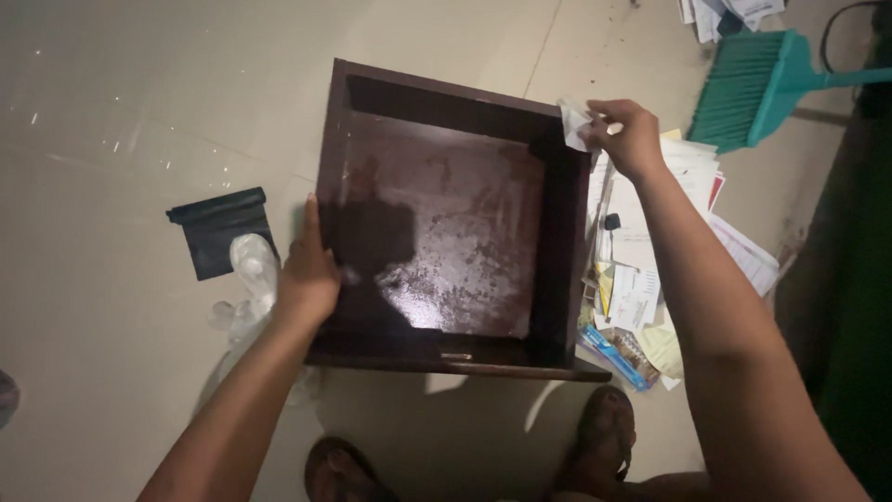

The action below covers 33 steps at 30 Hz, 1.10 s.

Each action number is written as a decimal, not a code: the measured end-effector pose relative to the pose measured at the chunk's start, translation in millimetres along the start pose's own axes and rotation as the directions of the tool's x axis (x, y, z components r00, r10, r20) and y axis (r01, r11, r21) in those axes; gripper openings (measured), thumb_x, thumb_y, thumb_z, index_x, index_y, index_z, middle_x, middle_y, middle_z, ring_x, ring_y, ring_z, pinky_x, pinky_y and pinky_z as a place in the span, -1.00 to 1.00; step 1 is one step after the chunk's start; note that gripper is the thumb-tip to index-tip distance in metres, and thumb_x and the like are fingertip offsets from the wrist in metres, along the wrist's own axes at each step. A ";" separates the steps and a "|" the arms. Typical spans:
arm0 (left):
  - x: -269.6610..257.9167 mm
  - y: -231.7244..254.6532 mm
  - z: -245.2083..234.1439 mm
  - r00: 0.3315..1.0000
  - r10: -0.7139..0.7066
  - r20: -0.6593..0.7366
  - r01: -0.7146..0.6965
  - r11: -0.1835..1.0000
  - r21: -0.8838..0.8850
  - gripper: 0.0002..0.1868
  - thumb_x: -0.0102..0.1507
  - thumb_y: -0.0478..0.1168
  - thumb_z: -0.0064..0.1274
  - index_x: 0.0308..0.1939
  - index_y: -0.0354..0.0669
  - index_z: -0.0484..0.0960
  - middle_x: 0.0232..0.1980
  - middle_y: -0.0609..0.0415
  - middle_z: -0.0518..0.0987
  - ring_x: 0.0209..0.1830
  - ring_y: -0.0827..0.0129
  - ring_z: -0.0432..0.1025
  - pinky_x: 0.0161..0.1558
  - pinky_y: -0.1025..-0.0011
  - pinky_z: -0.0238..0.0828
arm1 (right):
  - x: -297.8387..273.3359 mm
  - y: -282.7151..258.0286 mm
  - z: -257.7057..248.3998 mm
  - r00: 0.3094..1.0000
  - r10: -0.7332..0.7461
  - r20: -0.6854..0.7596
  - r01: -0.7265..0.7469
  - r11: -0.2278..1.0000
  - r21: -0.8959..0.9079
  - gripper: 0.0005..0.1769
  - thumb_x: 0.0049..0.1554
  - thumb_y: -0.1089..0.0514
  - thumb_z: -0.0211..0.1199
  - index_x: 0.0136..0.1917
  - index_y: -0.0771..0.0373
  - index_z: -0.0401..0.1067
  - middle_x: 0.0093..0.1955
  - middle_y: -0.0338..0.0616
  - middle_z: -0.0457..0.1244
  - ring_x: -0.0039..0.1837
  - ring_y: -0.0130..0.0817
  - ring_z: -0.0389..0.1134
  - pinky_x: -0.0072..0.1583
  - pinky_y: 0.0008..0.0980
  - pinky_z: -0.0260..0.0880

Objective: Cleaning the inside of a wooden drawer using wet wipes.

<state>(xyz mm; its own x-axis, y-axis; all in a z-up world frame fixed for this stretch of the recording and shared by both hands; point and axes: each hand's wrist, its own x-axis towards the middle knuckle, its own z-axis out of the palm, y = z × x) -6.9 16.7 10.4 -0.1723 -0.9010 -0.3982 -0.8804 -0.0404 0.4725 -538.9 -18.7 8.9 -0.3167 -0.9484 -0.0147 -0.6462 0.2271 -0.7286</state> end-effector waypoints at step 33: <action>-87.2 342.2 70.1 0.857 0.512 0.048 -0.406 0.731 -0.549 -0.62 0.30 -0.10 0.13 0.16 -0.11 0.60 0.03 -0.11 0.65 -0.06 0.19 0.59 0.02 0.28 0.52 | -135.4 -96.1 -132.9 0.960 0.278 -0.035 -0.207 0.787 0.581 -0.80 0.21 0.30 0.22 0.07 0.34 0.27 -0.18 -0.06 0.34 -0.32 -0.31 0.40 -0.32 -0.28 0.48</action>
<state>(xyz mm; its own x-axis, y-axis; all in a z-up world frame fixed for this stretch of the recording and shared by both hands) -324.1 111.8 151.7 -0.6202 -0.7723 -0.1373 -0.3307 0.0987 0.9385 -526.2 117.2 172.0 -0.5075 -0.8398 -0.1926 -0.0401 0.2463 -0.9684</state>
